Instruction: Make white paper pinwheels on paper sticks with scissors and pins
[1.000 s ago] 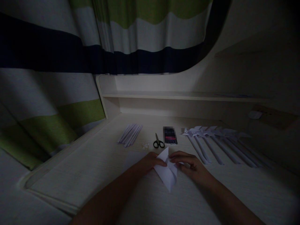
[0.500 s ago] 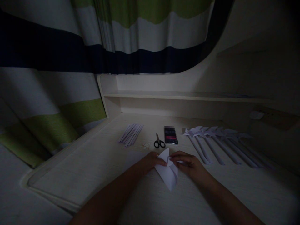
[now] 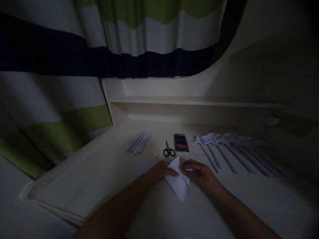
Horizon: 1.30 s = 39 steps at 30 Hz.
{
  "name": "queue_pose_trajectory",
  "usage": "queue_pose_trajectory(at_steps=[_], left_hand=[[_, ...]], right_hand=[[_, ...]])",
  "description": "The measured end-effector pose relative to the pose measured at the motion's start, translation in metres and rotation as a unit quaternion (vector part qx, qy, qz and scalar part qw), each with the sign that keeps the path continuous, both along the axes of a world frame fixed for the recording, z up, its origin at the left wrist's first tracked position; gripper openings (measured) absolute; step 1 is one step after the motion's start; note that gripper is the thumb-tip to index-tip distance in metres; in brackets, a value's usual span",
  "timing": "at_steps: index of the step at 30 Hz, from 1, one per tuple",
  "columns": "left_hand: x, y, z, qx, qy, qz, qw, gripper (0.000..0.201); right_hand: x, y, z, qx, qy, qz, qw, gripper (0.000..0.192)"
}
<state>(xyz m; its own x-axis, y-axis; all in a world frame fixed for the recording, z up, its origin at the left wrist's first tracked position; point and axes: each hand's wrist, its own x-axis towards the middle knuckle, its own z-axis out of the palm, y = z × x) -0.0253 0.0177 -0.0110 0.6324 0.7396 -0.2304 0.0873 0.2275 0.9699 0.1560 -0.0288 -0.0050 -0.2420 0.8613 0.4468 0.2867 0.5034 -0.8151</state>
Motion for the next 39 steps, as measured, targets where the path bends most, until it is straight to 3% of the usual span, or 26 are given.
queue_pose_trajectory(at_steps=[10,18,30,39], left_hand=[[0.0016,-0.0023,0.0004,0.01,-0.006,0.005,1.0,0.029],[0.001,-0.002,0.0036,0.029,0.031,0.006,0.999,0.029],[0.0005,0.0003,-0.0012,0.029,0.031,0.006,0.999,0.031],[0.001,-0.0009,0.0011,0.025,0.01,0.001,1.0,0.03]], right_hand=[[-0.0006,-0.0016,-0.001,-0.003,-0.015,-0.031,0.999,0.009],[0.0005,0.0013,-0.003,-0.004,-0.036,-0.015,0.999,0.008],[-0.0022,-0.0028,0.0021,0.016,-0.029,-0.02,0.999,0.009],[0.0004,0.0014,-0.0049,0.018,-0.034,-0.011,0.999,0.011]])
